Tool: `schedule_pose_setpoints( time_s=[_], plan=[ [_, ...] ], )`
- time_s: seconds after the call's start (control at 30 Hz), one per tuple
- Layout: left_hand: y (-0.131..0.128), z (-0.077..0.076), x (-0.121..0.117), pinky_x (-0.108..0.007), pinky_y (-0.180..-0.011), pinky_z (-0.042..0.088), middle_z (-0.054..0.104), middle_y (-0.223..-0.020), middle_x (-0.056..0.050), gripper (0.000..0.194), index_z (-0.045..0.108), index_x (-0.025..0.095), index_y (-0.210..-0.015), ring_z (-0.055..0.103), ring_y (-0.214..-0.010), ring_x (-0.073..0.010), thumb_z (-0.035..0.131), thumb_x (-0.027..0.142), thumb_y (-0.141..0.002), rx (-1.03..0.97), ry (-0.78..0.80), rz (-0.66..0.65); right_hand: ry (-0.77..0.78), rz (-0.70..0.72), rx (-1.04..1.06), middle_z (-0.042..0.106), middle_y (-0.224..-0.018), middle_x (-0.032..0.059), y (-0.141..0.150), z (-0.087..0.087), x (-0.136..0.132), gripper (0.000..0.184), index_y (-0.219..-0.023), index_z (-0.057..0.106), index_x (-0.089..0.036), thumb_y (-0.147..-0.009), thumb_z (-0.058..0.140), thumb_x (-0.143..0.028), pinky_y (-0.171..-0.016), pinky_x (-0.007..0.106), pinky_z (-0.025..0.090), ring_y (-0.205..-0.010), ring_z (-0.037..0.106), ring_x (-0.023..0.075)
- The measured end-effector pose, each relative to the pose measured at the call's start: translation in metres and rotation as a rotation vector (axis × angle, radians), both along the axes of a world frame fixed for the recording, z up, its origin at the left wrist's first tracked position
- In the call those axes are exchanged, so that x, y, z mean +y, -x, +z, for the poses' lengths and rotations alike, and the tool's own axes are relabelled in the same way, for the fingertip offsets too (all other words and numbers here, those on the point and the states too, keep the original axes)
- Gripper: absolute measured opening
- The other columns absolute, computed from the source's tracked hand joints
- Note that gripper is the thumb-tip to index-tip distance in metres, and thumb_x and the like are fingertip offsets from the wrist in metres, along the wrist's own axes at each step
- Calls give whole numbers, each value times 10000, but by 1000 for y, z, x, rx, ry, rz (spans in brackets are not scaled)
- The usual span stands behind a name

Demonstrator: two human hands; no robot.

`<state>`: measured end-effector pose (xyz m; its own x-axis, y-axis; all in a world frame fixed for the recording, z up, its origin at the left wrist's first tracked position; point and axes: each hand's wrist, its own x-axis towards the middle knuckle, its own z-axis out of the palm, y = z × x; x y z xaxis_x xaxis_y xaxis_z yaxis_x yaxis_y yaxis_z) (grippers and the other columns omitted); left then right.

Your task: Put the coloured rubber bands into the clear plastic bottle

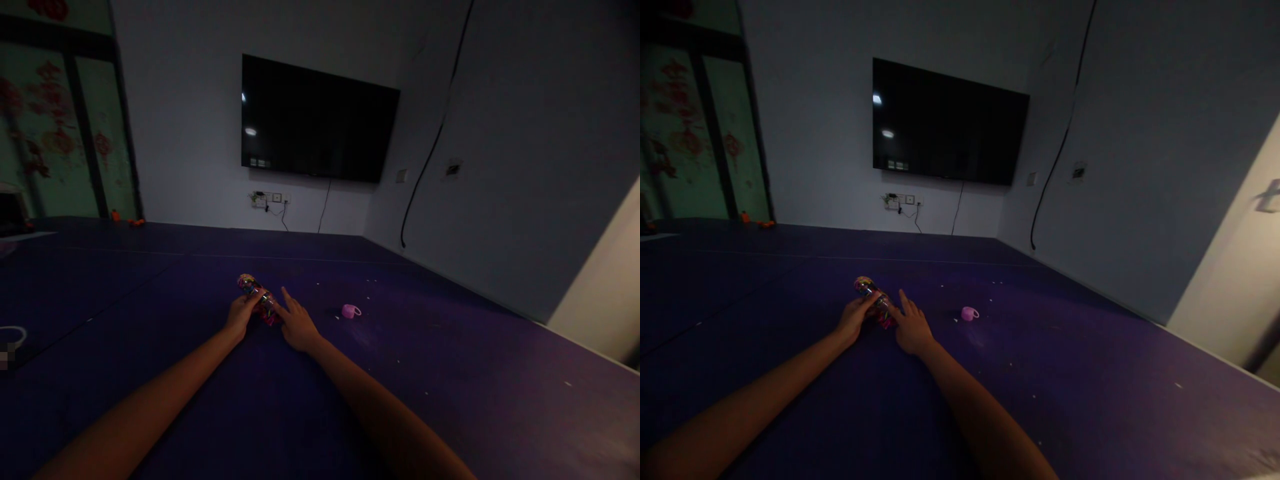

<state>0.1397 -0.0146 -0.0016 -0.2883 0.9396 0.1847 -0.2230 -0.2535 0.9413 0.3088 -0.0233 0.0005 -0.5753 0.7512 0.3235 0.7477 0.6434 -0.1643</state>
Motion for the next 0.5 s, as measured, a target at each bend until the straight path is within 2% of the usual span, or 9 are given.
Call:
schedule_pose_setpoints(
  time_s=[0.2, 0.3, 0.5],
  plan=[
    [-6, 5, -8, -258, -568, 464, 702, -692, -67, 374, 703, 131, -724, 619, -598, -169, 792, 435, -524, 34, 0, -80, 22, -2, -6, -61, -1542, 79, 2, -2, 2, 773, -1456, 147, -293, -767, 461, -143, -1023, 465, 319, -1367, 202, 290],
    [-7, 6, -10, -256, -564, 456, 694, -677, -52, 359, 700, 138, -732, 606, -582, -160, 805, 400, -510, 42, -1, -96, 44, -12, -6, -35, -1539, 114, 3, -3, 4, 748, -1456, 156, -272, -783, 464, -166, -1026, 475, 310, -1365, 206, 298],
    [-6, 3, -8, -246, -582, 439, 677, -666, -30, 367, 686, 136, -747, 591, -586, -148, 804, 390, -510, 53, -14, -68, 56, -33, -7, 50, -1539, 100, 4, -3, 6, 630, -1432, 237, -300, -842, 448, -231, -1017, 472, 322, -1351, 242, 288]
  ],
)
